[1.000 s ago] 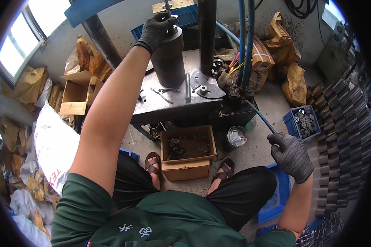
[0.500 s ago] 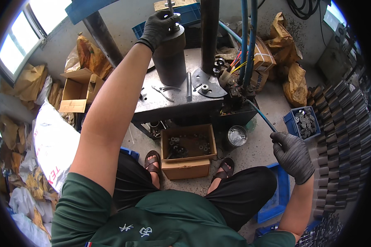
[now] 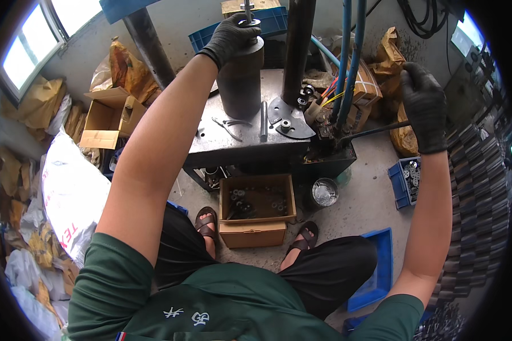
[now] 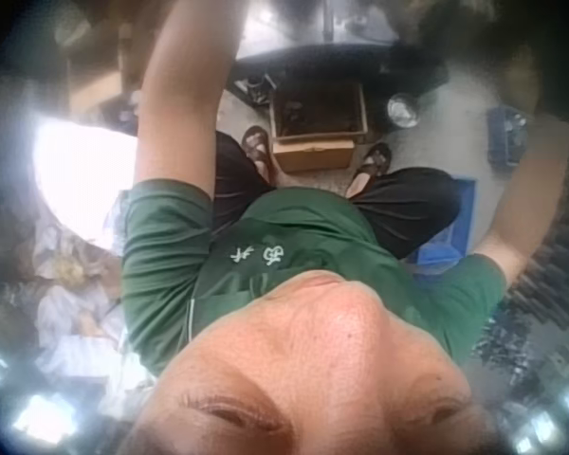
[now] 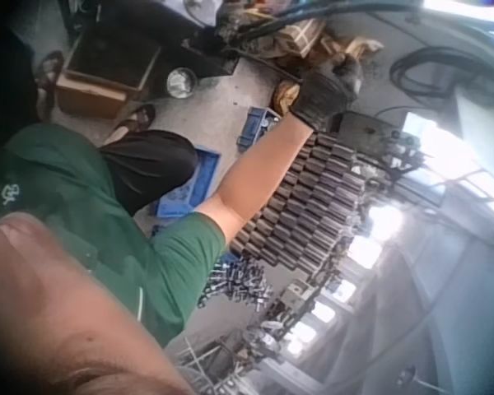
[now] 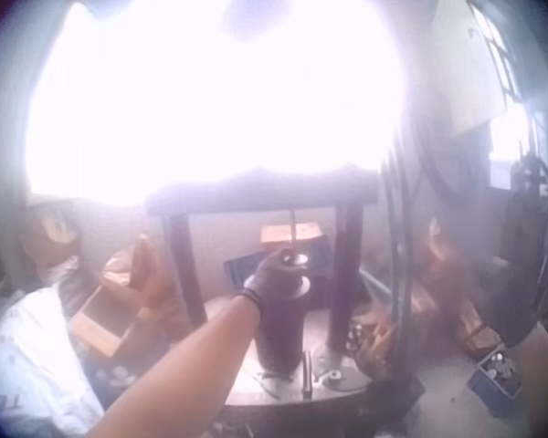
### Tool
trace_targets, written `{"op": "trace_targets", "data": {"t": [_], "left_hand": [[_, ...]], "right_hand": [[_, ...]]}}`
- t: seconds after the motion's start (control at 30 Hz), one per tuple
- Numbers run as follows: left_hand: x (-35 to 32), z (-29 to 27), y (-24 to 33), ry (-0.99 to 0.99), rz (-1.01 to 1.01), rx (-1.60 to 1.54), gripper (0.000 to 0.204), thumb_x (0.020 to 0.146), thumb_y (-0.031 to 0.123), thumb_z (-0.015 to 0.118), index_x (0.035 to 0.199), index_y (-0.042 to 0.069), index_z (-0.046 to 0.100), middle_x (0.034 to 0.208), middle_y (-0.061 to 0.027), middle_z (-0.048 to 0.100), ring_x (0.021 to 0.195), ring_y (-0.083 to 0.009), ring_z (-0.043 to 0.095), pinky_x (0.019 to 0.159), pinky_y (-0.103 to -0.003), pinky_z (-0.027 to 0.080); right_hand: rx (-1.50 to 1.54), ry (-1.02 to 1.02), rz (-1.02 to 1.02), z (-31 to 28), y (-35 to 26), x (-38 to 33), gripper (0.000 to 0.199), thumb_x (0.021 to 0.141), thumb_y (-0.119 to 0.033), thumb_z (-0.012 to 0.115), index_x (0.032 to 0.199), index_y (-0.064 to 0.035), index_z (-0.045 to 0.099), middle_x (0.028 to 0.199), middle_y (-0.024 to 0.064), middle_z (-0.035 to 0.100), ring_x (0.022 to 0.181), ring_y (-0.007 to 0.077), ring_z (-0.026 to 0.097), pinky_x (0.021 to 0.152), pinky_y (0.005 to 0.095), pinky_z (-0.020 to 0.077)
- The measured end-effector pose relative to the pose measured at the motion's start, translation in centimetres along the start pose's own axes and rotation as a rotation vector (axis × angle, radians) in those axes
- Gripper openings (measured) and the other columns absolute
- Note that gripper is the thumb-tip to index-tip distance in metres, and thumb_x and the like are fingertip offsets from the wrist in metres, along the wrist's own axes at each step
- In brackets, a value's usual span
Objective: Operating a manual press machine to assemble small metal components by pressing a circular part onto a shaft.
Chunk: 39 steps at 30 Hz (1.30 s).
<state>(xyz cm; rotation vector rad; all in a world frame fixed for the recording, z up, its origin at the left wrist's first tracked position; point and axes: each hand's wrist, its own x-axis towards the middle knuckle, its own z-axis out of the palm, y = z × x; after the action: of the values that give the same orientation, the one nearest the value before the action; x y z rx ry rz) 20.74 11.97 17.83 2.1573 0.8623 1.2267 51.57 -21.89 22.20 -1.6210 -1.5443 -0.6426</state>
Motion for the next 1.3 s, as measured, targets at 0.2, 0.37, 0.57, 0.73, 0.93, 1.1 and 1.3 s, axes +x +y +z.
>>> {"op": "trace_targets", "data": {"t": [0.2,0.37,0.57,0.73,0.93,1.1,1.3], "left_hand": [[-1.4,0.2,1.0,0.113,0.110,0.104,0.041,0.079,0.024,0.086,0.113,0.007,0.071,0.094,-0.0099,0.074,0.085,-0.0165,0.071,0.082,-0.030,0.058],[-7.2,0.0,4.6,0.303,0.467,0.072,0.046,0.071,0.001,0.085,0.114,0.005,0.068,0.117,-0.0136,0.060,0.106,-0.0265,0.065,0.093,-0.035,0.056],[-23.0,-1.5,8.3,-0.051,0.405,-0.141,0.055,0.076,0.008,0.083,0.129,0.009,0.065,0.127,-0.0169,0.063,0.125,-0.0341,0.058,0.104,-0.044,0.050],[-29.3,-2.4,7.7,-0.051,0.422,-0.144,0.051,0.079,0.015,0.081,0.128,0.015,0.066,0.127,-0.0125,0.064,0.100,-0.0347,0.067,0.090,-0.044,0.056],[-30.9,-2.4,7.8,-0.246,0.720,0.051,0.052,0.081,0.017,0.068,0.132,0.021,0.061,0.123,-0.0090,0.062,0.127,-0.0298,0.055,0.104,-0.048,0.044],[-31.9,-2.2,7.2,-0.420,0.759,0.052,0.048,0.084,0.015,0.066,0.131,0.019,0.062,0.125,-0.0077,0.063,0.125,-0.0278,0.057,0.105,-0.046,0.045],[-32.1,-2.6,5.5,-0.823,0.394,-0.360,0.047,0.084,0.001,0.067,0.130,0.011,0.062,0.121,-0.0118,0.067,0.115,-0.0284,0.064,0.101,-0.039,0.051]], "right_hand": [[-0.268,-0.091,0.086,2.7,1.7,4.6,0.031,0.097,-0.029,0.062,0.119,-0.0088,0.071,0.108,0.0164,0.074,0.104,0.0323,0.071,0.087,0.0392,0.0556],[-0.351,-0.096,-0.038,2.0,3.3,3.7,0.033,0.096,-0.027,0.062,0.125,-0.0121,0.069,0.114,0.0164,0.072,0.104,0.0326,0.071,0.086,0.0409,0.0561],[-0.353,-0.268,-0.087,-2.1,1.3,-2.0,0.036,0.096,-0.010,0.060,0.132,-0.0057,0.063,0.111,0.0200,0.068,0.099,0.0396,0.067,0.084,0.0432,0.0538],[-0.304,-0.466,-0.519,-5.5,-7.5,-12.8,0.043,0.088,-0.004,0.063,0.131,-0.0034,0.059,0.114,0.0240,0.063,0.108,0.0435,0.061,0.094,0.0522,0.0489],[0.889,-0.657,0.531,1.1,-16.6,-20.0,0.044,0.101,-0.024,0.056,0.140,-0.0043,0.054,0.123,0.0188,0.064,0.107,0.0322,0.066,0.090,0.0413,0.0570],[1.660,-0.865,1.370,8.9,-19.5,-21.5,0.051,0.104,-0.048,0.049,0.138,-0.0102,0.055,0.118,0.0165,0.067,0.092,0.0288,0.072,0.069,0.0365,0.0637],[1.607,-0.733,1.518,10.6,-21.0,-23.7,0.050,0.102,-0.054,0.050,0.132,-0.0147,0.059,0.109,0.0070,0.069,0.091,0.0217,0.071,0.063,0.0330,0.0613]]}}
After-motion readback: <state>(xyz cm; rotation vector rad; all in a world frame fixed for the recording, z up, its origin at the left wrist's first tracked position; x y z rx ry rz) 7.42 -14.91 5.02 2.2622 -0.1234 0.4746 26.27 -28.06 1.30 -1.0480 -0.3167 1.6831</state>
